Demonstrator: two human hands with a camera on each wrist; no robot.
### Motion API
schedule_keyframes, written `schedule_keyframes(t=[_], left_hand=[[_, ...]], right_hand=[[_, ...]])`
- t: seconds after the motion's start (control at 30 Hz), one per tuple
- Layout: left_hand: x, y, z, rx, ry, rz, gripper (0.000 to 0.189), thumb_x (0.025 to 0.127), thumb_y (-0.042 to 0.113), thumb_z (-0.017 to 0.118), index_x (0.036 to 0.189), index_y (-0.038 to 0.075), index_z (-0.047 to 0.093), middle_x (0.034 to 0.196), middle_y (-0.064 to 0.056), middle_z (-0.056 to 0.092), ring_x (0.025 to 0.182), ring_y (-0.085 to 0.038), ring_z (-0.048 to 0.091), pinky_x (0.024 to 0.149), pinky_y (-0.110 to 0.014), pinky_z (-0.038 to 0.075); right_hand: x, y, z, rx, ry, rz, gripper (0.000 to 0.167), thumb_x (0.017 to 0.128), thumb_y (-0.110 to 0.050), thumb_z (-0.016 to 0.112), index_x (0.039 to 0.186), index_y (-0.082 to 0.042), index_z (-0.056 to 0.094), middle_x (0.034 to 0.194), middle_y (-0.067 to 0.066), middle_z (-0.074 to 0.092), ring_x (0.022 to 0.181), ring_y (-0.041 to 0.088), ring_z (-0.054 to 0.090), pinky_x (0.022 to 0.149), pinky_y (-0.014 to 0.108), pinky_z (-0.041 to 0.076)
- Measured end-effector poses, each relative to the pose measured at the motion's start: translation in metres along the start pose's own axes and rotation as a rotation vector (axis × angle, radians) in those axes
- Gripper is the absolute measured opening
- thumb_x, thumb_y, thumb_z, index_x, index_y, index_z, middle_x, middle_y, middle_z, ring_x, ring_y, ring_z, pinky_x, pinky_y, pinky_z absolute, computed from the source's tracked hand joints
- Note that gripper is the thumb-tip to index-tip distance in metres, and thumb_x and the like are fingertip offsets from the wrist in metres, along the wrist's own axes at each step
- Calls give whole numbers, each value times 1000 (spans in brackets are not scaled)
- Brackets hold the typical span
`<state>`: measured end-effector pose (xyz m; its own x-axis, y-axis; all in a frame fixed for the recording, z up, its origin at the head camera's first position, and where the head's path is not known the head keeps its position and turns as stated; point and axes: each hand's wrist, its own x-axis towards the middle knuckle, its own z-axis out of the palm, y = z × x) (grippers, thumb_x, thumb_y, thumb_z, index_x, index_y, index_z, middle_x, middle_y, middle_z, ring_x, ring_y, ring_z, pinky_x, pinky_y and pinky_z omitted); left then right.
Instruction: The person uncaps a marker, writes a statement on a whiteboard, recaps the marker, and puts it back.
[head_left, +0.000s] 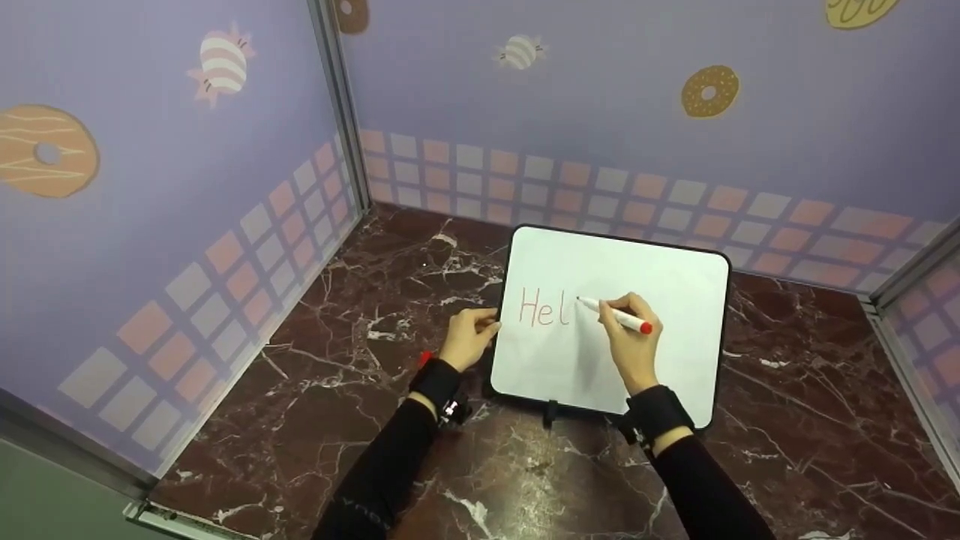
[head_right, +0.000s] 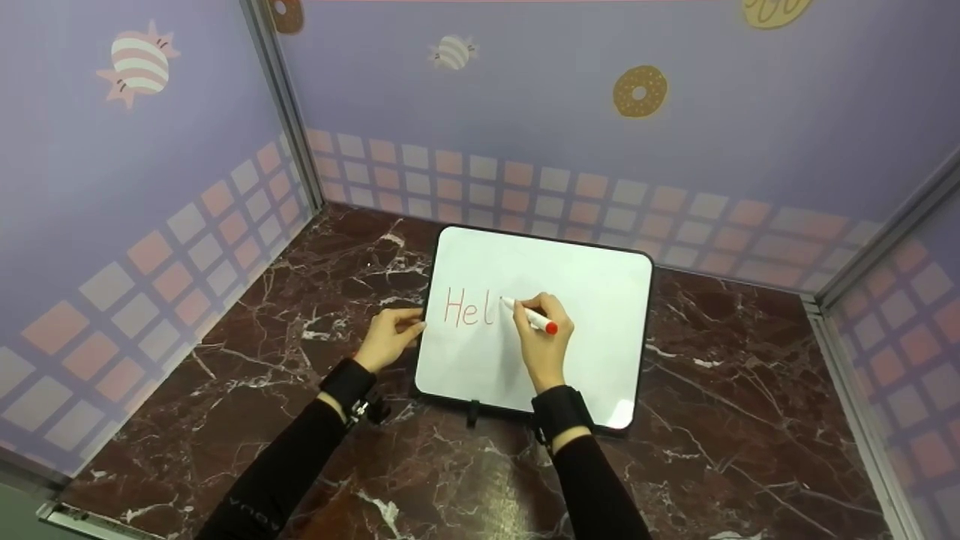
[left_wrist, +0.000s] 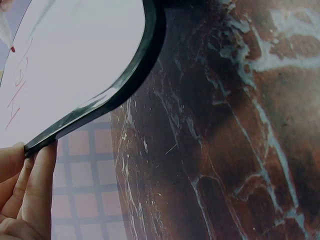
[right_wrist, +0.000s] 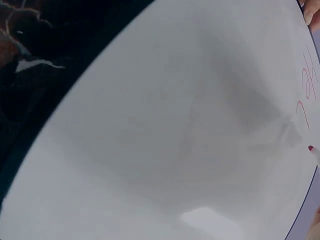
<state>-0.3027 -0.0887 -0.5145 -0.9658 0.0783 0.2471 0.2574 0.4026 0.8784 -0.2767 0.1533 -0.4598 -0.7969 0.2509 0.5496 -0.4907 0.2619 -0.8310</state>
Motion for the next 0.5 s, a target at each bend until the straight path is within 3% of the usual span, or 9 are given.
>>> schedule_keyframes(t=[0.27,0.5], left_hand=[[1,-2,2,2,-5,0,31,93,0,64,121,-14,63,99,-27,72,76,-41,72,59,-29,60],[0,-1,0,9,3,0,31,93,1,64,121,-12,64,99,-26,73,77,-40,72,60,-30,61]], right_hand=[[8,1,3,14,1,31,11,85,8,69,81,15,63,78,27,64,63,3,60,59,12,49],[3,1,1,2,-42,27,11,83,11,67,76,16,61,74,24,63,60,3,59,56,12,47]])
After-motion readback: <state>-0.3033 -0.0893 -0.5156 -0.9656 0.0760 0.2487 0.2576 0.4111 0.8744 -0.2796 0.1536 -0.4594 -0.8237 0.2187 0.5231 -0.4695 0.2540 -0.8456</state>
